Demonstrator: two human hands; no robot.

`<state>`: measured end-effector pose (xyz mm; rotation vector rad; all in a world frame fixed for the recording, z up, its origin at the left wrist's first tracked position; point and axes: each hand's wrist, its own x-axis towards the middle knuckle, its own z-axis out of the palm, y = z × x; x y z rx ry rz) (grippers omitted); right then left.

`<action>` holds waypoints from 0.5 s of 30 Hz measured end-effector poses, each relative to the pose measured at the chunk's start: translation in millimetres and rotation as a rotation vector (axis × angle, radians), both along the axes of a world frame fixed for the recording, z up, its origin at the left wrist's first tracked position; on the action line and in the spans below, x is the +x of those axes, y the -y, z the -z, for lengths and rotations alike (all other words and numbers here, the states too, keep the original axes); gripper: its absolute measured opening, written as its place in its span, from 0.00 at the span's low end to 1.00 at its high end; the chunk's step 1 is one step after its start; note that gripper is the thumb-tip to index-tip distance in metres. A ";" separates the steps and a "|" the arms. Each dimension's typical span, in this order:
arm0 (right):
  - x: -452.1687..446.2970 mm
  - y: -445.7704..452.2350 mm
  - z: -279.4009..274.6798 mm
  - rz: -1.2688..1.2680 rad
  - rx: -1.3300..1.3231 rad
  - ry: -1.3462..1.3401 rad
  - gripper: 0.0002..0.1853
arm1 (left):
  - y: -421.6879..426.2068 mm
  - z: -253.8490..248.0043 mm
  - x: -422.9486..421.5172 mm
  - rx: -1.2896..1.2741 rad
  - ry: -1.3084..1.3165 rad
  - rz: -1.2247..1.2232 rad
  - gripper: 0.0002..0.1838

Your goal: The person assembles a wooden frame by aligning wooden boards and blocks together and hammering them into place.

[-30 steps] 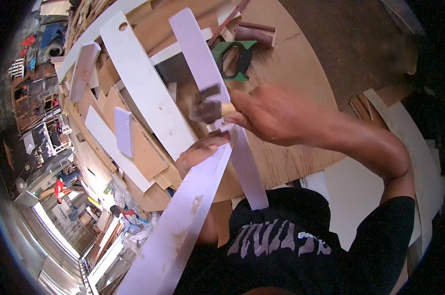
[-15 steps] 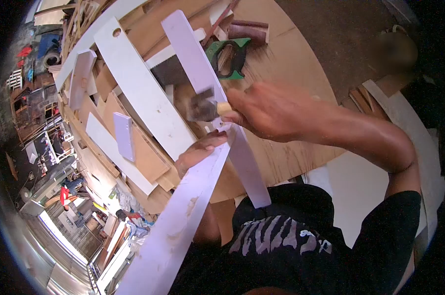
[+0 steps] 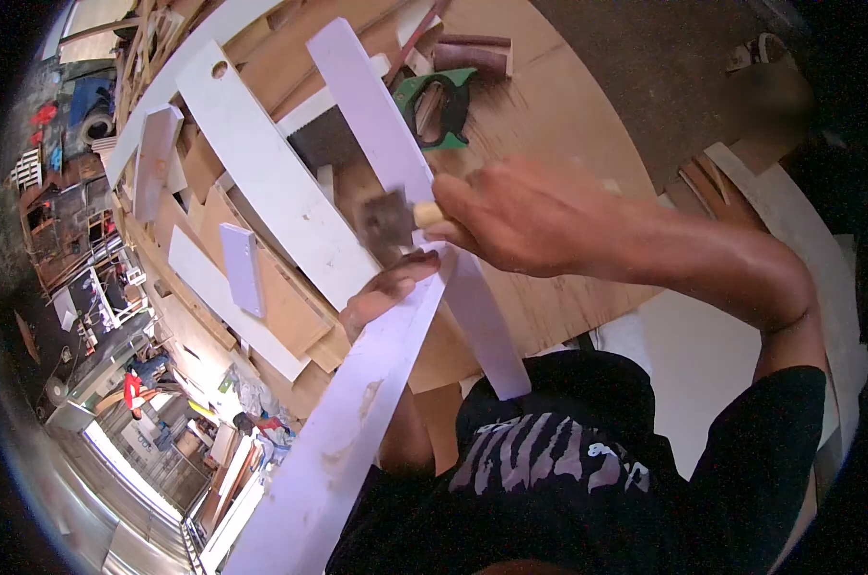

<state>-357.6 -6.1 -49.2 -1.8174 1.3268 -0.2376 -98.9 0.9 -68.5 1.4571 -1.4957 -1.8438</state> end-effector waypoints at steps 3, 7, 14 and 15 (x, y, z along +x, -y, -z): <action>-0.6 -1.9 -2.6 0.084 -0.164 0.116 0.18 | -7.7 0.2 -8.1 0.086 -0.172 -0.331 0.17; -0.8 -0.1 -1.1 0.019 -0.108 0.050 0.15 | 1.8 13.4 10.7 -0.035 -0.030 -0.079 0.20; 0.9 0.8 0.5 -0.052 -0.117 -0.049 0.19 | -6.5 14.9 0.6 -0.296 0.086 -0.017 0.20; 0.5 -1.5 -2.4 -0.052 -0.109 -0.043 0.19 | -4.7 6.2 -5.3 -0.170 -0.018 -0.074 0.20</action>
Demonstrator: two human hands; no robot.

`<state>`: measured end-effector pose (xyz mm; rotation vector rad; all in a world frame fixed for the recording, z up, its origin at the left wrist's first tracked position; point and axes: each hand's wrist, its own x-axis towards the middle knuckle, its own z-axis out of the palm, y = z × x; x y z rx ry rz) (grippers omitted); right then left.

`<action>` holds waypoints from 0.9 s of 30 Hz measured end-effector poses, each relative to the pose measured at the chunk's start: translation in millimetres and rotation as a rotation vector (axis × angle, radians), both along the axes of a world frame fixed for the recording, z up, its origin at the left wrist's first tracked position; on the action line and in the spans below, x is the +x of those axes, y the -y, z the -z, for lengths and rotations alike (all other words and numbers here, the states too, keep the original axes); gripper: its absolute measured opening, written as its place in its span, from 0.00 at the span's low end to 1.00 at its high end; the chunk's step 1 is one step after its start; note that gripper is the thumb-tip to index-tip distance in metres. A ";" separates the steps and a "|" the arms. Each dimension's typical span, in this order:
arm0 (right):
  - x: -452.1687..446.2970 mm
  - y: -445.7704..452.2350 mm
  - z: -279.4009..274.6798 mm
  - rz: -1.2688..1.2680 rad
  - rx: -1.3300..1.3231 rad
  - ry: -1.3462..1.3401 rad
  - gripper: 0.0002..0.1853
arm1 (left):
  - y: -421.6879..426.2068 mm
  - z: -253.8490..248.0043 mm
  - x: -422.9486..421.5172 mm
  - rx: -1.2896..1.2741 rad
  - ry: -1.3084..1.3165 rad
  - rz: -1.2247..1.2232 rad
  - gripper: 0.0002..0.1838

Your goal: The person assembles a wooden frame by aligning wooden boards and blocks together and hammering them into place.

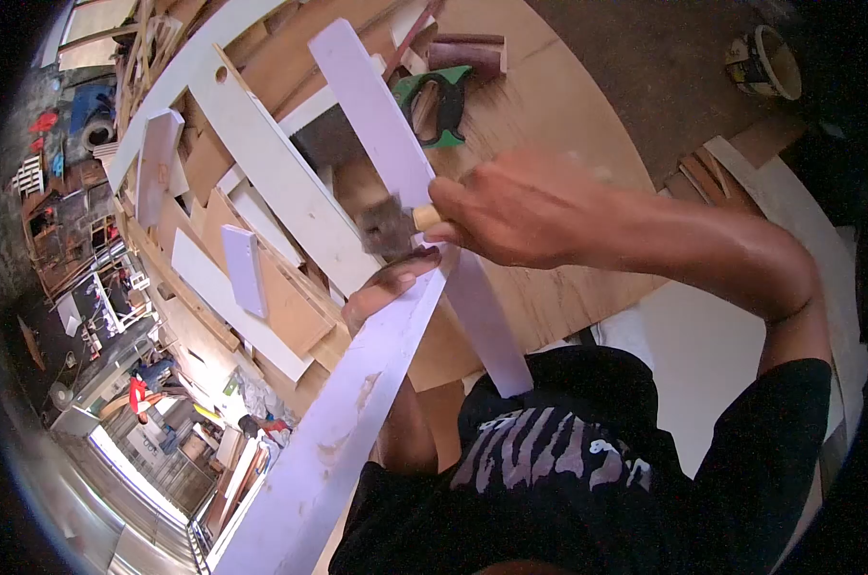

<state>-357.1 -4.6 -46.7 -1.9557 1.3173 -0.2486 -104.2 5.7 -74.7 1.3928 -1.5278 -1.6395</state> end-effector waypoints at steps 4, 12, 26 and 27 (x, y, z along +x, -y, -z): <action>-0.8 -2.2 8.9 0.018 -0.008 0.090 0.17 | 2.3 4.2 10.9 -0.077 0.389 0.190 0.21; -0.4 -4.5 4.0 0.024 0.011 0.019 0.16 | 9.1 -20.7 -15.0 -0.007 0.177 0.030 0.22; -2.8 -12.5 11.1 0.079 0.015 0.083 0.18 | -1.0 -21.0 -10.4 0.084 0.298 -0.001 0.16; -2.4 -11.5 7.9 0.087 0.006 0.077 0.18 | -3.1 -9.7 -5.2 -0.069 0.304 0.037 0.14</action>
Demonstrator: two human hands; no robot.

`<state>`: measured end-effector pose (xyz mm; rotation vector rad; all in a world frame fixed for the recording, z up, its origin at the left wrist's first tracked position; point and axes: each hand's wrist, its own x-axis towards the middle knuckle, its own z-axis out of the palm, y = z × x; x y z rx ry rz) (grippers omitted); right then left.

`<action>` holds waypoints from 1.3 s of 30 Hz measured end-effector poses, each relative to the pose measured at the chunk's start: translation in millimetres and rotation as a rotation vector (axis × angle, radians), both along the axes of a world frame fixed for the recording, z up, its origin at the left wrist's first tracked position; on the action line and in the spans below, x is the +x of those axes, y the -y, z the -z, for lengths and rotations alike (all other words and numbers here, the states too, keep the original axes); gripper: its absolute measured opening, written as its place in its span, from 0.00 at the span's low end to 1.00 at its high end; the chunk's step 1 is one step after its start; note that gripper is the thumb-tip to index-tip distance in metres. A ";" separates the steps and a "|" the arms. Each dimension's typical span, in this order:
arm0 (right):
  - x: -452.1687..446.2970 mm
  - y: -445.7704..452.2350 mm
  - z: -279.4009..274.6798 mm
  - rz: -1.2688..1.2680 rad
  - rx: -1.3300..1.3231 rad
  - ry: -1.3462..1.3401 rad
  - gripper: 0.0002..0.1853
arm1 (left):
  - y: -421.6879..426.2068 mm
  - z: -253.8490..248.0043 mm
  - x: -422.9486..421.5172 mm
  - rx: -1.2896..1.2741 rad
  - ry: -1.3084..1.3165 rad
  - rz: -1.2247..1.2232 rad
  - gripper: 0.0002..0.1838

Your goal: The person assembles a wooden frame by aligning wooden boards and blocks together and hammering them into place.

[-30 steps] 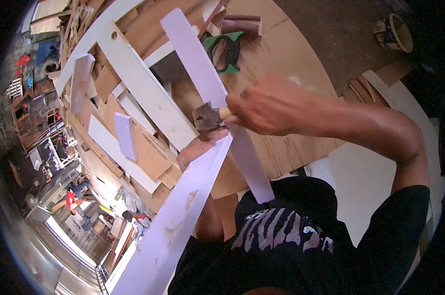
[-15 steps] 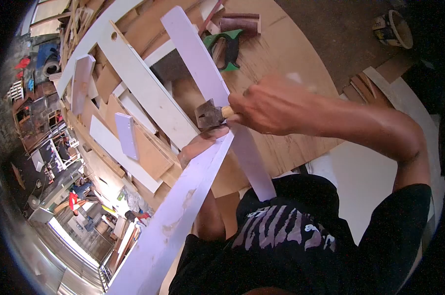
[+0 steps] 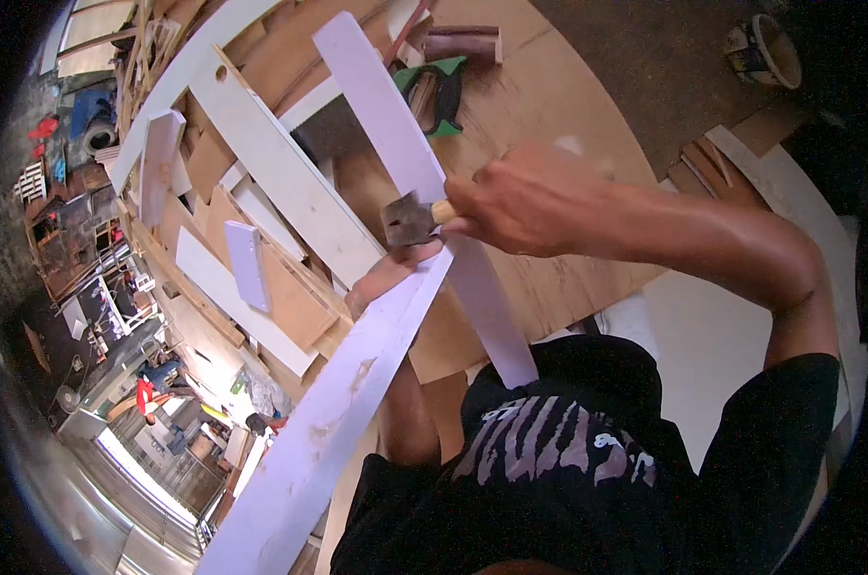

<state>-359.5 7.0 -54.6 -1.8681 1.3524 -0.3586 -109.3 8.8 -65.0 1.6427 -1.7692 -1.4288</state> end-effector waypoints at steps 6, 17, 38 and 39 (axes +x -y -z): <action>-1.1 -6.1 -6.0 0.038 -0.065 0.040 0.16 | -1.6 5.4 -0.3 -0.208 0.385 0.150 0.10; 8.2 -11.9 15.2 0.221 -0.115 0.053 0.21 | -0.1 27.4 10.2 -0.404 -0.468 0.216 0.17; 17.5 -99.5 12.1 0.617 -0.105 0.112 0.16 | 40.6 -105.6 5.4 -0.475 -1.029 0.591 0.23; 14.4 -112.1 15.8 0.611 -0.110 0.107 0.16 | 41.3 -105.6 4.2 -0.465 -1.040 0.581 0.21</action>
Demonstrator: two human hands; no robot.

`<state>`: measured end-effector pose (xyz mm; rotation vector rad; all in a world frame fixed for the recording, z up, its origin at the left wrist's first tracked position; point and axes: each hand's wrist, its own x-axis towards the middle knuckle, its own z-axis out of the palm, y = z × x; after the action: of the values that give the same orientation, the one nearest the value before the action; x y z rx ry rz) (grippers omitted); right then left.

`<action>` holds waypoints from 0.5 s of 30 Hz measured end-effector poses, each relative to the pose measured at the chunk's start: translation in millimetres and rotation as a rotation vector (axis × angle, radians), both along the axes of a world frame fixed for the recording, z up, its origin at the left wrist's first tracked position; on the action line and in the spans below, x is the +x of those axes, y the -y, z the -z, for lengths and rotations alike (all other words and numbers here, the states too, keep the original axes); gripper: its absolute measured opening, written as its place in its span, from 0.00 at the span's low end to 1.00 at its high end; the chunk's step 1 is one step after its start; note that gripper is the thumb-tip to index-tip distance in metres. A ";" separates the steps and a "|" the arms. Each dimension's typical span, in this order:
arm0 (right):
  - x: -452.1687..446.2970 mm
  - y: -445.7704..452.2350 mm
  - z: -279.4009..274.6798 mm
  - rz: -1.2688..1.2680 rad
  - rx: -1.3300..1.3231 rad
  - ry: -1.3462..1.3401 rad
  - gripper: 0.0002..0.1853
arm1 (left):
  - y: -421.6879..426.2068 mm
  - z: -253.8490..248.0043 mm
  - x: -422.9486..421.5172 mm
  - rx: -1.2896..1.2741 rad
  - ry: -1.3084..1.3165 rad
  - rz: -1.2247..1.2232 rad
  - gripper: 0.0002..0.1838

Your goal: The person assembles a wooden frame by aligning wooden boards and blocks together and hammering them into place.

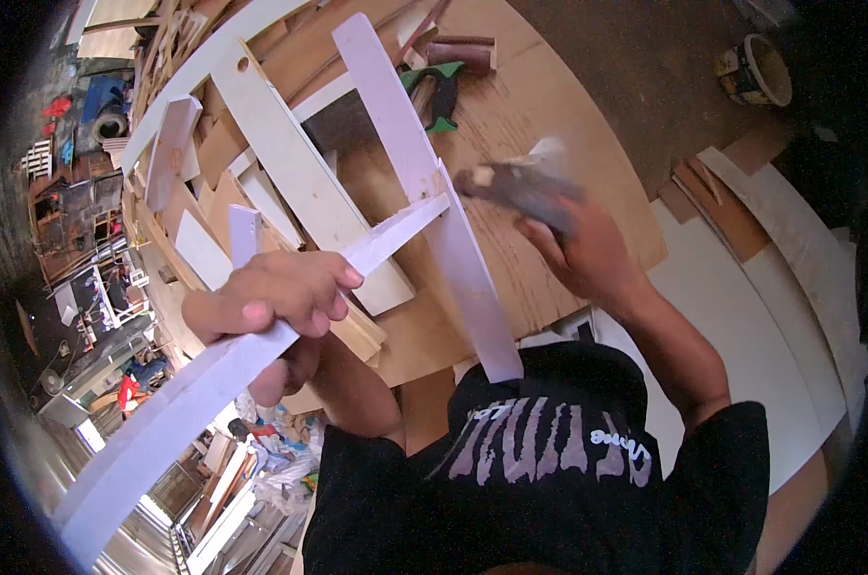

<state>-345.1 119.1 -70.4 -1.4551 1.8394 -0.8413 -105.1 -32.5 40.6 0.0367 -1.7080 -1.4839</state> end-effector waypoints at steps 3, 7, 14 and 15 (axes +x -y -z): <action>-4.0 -21.6 11.0 -0.134 -0.175 -0.105 0.18 | 8.5 7.0 -4.7 0.022 -0.076 0.034 0.21; 0.7 -21.7 5.5 -0.283 0.000 -0.172 0.26 | 8.5 10.9 -11.7 0.197 -0.102 -0.015 0.20; 4.6 -8.5 34.6 -0.322 -0.123 -0.158 0.26 | 9.5 18.0 -20.5 0.185 0.007 -0.145 0.34; 6.0 -7.0 42.8 -0.261 -0.194 -0.100 0.26 | 9.0 19.9 -22.8 0.183 0.013 -0.192 0.35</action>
<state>-339.1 126.0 -113.2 -1.8424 1.6259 -0.8468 -127.9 -41.5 20.6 0.3004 -1.5281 -1.4921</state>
